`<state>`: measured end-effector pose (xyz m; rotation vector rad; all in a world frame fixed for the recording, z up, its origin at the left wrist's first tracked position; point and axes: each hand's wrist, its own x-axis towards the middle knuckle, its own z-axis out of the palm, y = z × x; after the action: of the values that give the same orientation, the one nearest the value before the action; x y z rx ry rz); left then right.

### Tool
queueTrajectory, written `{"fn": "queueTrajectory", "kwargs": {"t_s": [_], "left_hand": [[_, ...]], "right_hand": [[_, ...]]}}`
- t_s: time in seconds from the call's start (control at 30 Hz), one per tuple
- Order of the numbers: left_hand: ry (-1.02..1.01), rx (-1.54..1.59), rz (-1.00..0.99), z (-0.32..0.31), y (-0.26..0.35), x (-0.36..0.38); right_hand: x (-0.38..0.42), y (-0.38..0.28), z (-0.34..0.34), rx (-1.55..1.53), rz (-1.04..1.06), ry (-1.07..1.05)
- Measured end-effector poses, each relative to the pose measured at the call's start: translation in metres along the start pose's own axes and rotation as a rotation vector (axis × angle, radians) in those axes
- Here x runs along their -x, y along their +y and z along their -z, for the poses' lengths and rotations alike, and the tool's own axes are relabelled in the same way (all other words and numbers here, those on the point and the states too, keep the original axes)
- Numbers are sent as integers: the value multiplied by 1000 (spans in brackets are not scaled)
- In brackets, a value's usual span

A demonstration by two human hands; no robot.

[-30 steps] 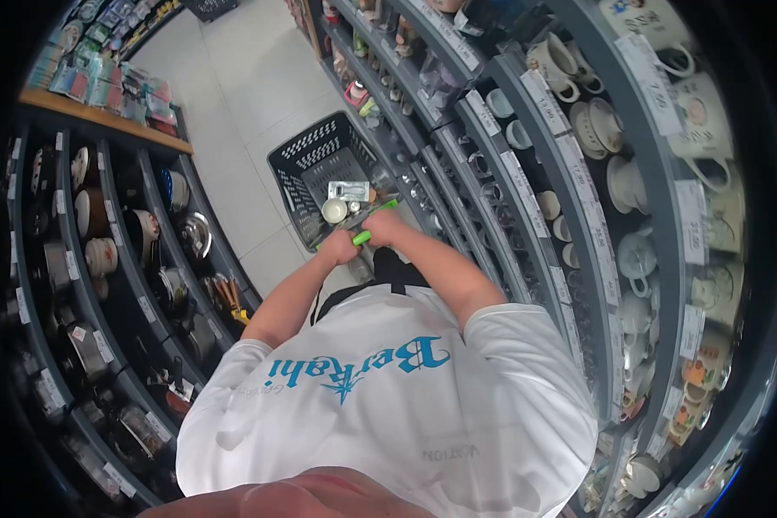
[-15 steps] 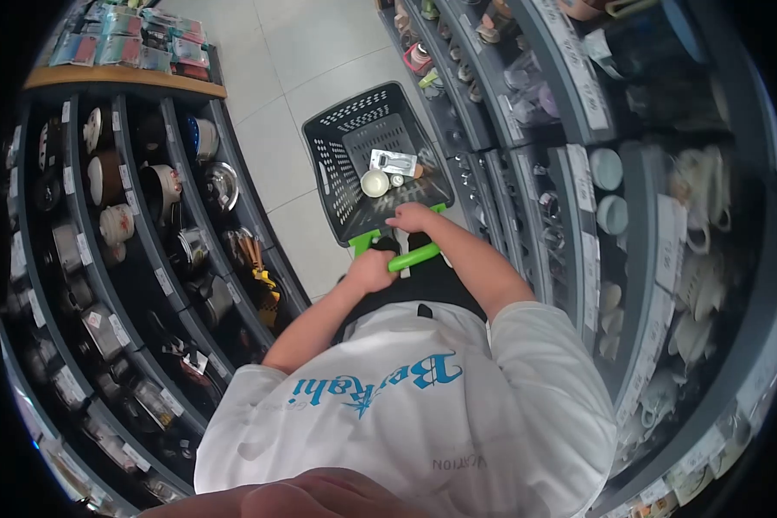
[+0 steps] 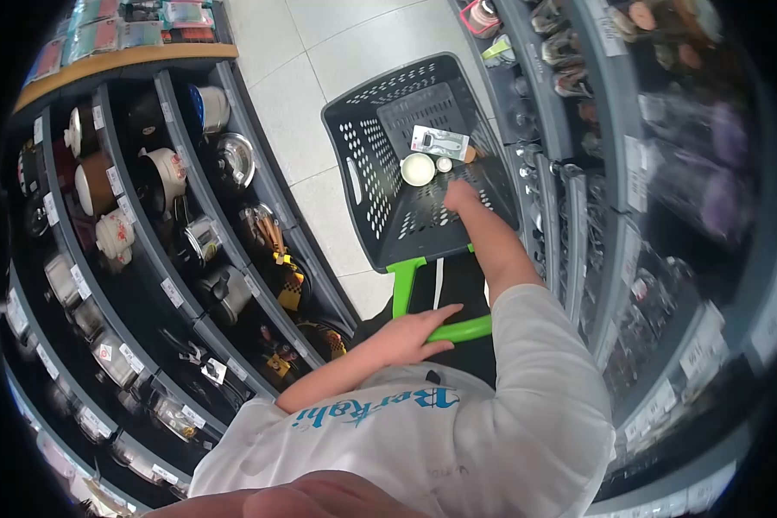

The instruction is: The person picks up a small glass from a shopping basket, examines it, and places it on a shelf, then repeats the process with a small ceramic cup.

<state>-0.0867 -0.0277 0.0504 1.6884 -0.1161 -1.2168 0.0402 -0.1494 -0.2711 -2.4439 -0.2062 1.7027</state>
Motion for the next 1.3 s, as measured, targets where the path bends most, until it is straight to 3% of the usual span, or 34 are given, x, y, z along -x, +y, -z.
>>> {"fn": "queueTrajectory", "kwargs": {"t_s": [0.1, 0.17, 0.3, 0.37, 0.57, 0.67, 0.8, 1.03, 1.1, 1.17, 1.3], "left_hand": [[-8, 76, -20, 3, -4, -2], [-181, 134, 49, 8, -9, -6], [-198, 261, -45, 15, -14, -9], [-283, 343, 7, 26, -15, -14], [-87, 294, -10, 15, -41, -17], [-112, 232, 12, 18, -42, -16], [-53, 235, -13, 12, -43, -13], [-135, 272, 15, 26, -35, -20], [-123, 216, 3, 24, -33, -20], [-119, 163, -22, 18, -33, -17], [-66, 43, -46, 23, -22, -8]], "right_hand": [[-26, -9, 14, 58, -12, -104], [-53, -5, 3, 94, -56, -56], [-107, 6, -20, 37, -118, -29], [-125, 7, -27, 58, -128, -107], [-173, 13, -62, 36, -167, -154], [-193, 12, -69, 29, -200, -147], [-201, 17, -68, 46, -191, -153], [-200, 27, -63, 182, -120, -125], [-193, 28, -58, 195, -112, -151], [-185, 30, -66, 156, -95, -35], [-149, 17, -42, 115, -107, -103]]}}
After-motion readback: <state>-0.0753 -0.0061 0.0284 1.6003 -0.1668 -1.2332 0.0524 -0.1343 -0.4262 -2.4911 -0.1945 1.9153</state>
